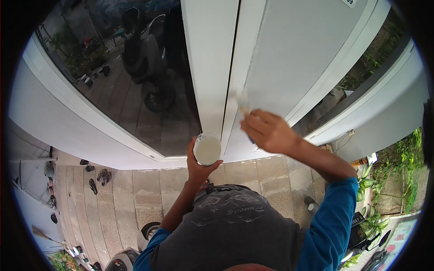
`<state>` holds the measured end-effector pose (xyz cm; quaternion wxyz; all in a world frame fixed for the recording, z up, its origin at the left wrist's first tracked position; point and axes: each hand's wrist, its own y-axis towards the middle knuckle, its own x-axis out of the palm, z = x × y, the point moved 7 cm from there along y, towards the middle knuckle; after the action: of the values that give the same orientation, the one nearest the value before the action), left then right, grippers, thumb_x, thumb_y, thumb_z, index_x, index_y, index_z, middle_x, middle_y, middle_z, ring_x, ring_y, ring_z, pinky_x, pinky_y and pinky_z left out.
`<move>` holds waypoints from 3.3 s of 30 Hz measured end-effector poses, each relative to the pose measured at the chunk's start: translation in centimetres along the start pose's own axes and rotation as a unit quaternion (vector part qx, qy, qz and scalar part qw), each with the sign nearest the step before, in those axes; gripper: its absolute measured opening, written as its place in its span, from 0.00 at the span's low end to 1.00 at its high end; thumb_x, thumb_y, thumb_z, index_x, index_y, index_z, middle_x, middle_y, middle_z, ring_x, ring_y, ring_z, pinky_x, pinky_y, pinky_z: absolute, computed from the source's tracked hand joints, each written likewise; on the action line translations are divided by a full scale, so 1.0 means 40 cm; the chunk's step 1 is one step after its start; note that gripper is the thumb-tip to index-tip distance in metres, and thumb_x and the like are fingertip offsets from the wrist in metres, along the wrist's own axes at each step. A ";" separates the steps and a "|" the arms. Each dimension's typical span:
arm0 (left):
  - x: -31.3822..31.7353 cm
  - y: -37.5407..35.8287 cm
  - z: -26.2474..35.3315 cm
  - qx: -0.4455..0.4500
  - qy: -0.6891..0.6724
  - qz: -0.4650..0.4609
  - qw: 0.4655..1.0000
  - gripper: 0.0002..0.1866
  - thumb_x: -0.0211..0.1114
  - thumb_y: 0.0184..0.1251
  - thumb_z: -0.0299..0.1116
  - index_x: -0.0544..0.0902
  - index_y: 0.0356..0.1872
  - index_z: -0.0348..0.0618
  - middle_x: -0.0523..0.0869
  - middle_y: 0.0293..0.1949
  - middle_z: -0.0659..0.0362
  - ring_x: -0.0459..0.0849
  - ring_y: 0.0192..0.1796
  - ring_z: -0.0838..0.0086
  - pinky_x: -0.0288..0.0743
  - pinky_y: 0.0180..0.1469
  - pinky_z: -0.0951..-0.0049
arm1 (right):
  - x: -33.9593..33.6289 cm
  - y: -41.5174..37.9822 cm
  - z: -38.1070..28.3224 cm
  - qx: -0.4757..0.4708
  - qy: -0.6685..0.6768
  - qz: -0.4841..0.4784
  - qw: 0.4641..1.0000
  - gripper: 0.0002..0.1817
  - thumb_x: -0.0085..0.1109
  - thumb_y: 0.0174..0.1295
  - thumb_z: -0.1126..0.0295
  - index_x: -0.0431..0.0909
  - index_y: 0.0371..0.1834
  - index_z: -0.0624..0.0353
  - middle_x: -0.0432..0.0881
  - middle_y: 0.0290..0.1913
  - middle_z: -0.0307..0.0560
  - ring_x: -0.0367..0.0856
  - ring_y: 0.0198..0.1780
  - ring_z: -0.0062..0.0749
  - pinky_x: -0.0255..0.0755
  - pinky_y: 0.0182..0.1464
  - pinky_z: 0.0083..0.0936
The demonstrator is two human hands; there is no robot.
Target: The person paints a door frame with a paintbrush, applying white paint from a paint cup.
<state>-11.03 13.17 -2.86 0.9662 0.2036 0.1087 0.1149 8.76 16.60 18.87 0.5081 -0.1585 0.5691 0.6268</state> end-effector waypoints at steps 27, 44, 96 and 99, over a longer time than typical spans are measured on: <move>-0.003 0.000 0.001 -0.014 -0.005 0.006 1.000 0.63 0.91 0.41 0.34 0.57 0.78 0.38 0.73 0.69 0.46 0.76 0.71 0.58 0.72 0.71 0.57 | 0.043 -0.032 0.093 0.215 0.165 0.041 0.962 0.10 0.72 0.59 0.76 0.83 0.42 0.62 0.84 0.39 0.47 0.83 0.39 0.42 0.81 0.38 0.34; 0.001 -0.016 -0.013 -0.013 -0.021 -0.015 1.000 0.63 0.90 0.43 0.33 0.54 0.79 0.38 0.72 0.70 0.47 0.75 0.72 0.59 0.71 0.72 0.57 | 0.114 -0.144 -0.031 0.210 0.075 0.202 0.954 0.17 0.73 0.50 0.86 0.82 0.44 0.63 0.84 0.47 0.53 0.84 0.42 0.49 0.82 0.41 0.36; -0.002 0.012 -0.006 -0.019 -0.033 -0.039 0.999 0.64 0.90 0.42 0.33 0.54 0.79 0.38 0.72 0.70 0.47 0.75 0.71 0.59 0.71 0.72 0.57 | -0.048 0.037 0.108 0.162 0.116 -0.003 0.980 0.11 0.73 0.60 0.71 0.88 0.44 0.61 0.86 0.47 0.48 0.86 0.50 0.40 0.85 0.48 0.32; -0.001 0.015 -0.007 -0.009 -0.022 -0.036 0.999 0.64 0.90 0.42 0.34 0.55 0.79 0.37 0.73 0.69 0.46 0.76 0.71 0.58 0.73 0.71 0.57 | -0.208 0.121 0.132 0.102 0.055 0.094 0.989 0.15 0.76 0.56 0.74 0.85 0.46 0.63 0.86 0.44 0.47 0.87 0.44 0.40 0.83 0.41 0.33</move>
<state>-11.24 13.81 -2.85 0.9736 0.1939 0.0934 0.0765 10.42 18.22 29.61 0.4285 -0.0856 0.6691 0.6012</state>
